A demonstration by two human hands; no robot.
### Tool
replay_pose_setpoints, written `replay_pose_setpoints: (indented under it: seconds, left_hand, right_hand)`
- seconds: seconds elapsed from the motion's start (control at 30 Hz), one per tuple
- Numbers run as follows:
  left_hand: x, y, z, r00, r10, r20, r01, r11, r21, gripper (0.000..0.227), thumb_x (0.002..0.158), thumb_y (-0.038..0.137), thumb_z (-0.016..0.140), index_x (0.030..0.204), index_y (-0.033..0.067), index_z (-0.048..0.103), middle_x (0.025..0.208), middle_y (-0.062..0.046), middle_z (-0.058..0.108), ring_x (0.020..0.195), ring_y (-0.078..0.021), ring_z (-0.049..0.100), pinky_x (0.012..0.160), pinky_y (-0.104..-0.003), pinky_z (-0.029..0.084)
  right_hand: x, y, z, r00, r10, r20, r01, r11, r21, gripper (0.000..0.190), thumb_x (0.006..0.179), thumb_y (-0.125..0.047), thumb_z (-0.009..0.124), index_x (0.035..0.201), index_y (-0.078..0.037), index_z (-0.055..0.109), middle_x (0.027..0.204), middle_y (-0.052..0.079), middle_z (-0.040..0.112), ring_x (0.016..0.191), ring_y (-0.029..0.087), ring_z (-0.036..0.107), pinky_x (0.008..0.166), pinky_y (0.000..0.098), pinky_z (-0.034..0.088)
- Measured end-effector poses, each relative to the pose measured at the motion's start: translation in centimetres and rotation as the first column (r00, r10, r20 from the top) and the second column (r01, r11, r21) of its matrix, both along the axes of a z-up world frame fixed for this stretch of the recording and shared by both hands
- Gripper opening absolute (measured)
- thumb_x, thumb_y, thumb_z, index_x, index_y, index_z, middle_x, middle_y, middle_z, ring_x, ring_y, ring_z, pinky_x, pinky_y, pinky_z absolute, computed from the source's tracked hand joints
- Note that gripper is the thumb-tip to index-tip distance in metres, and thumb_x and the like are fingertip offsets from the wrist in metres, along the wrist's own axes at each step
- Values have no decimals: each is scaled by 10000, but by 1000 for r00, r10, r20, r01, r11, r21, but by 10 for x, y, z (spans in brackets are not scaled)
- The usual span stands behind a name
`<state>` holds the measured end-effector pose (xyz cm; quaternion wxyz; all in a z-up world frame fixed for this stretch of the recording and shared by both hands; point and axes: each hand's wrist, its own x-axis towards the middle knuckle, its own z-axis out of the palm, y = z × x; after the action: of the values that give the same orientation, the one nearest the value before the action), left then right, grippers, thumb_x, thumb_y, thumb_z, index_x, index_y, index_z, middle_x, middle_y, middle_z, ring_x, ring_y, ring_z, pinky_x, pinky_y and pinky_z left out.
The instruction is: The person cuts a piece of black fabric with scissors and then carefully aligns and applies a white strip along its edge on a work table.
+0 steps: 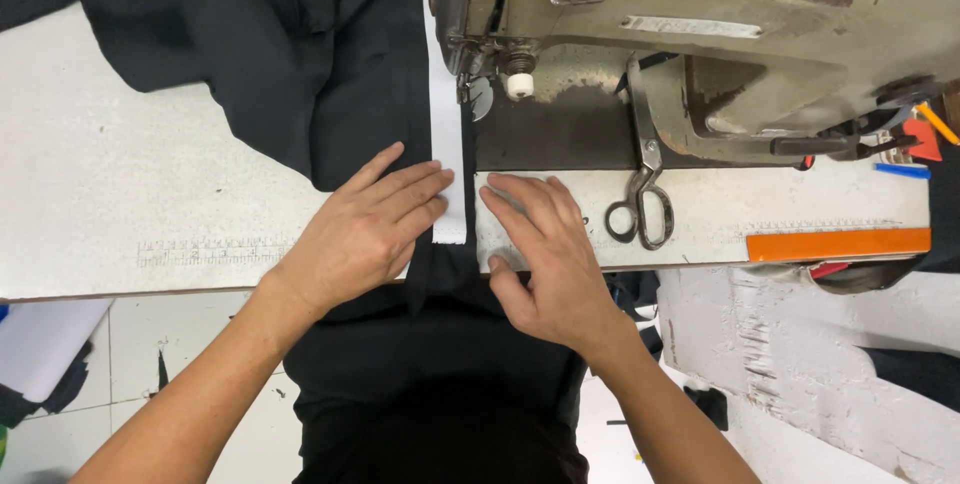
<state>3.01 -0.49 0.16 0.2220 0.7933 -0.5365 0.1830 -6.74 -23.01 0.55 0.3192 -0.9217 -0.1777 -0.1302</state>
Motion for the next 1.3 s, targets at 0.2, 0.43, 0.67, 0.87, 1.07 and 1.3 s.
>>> replay_pose_setpoints:
  seconds: [0.2,0.43,0.67,0.87,1.07,1.3]
  left_hand:
    - [1,5,11,992,-34,-120,32,999,-22,296,847,26,534,1048,12,750,1211,-160,744,1269,-300,646,1205,-539,372]
    - [47,-18,3,958,107,-268,-154,975,-161,356,910,102,670,1252,17,719,1429,-204,626,1366,-376,557,1208,-548,322]
    - [57,-14,9,925,178,-337,-138,981,137,466,930,379,718,1288,80,709,1507,-189,566,1477,-350,435,1225,-634,141]
    - [66,-15,12,908,194,-372,-139,976,169,472,932,419,710,1287,108,701,1534,-166,534,1490,-340,408,1217,-652,119]
    - [82,-19,9,906,203,-371,-148,974,172,483,942,425,716,1303,103,698,1545,-173,528,1500,-339,393,1220,-646,116]
    - [107,-19,6,942,109,-317,-68,988,136,472,996,409,649,1332,76,647,1574,-168,445,1496,-339,361,1206,-664,108]
  right_hand:
    - [11,12,5,999,39,1,-38,990,-139,610,940,-334,582,1454,-9,540,1514,213,492,1387,411,430,1184,647,215]
    - [11,17,2,999,21,-25,-28,955,-294,659,976,-439,567,1469,-5,519,1524,199,472,1407,428,393,1185,660,179]
    - [11,16,4,999,13,-47,-27,955,-297,673,969,-443,585,1475,-6,507,1525,179,465,1410,430,389,1185,660,183]
    - [13,8,6,994,22,-108,-40,985,-168,696,917,-418,688,1469,-27,523,1554,191,438,1425,440,369,1183,673,169]
    - [19,-52,14,977,-147,155,146,989,13,629,901,-262,749,1441,-12,547,1475,239,517,1391,448,465,1197,598,311]
    - [2,-130,10,764,-397,508,500,863,-77,448,1056,-38,664,1472,43,516,1475,304,467,1360,463,464,1146,608,418]
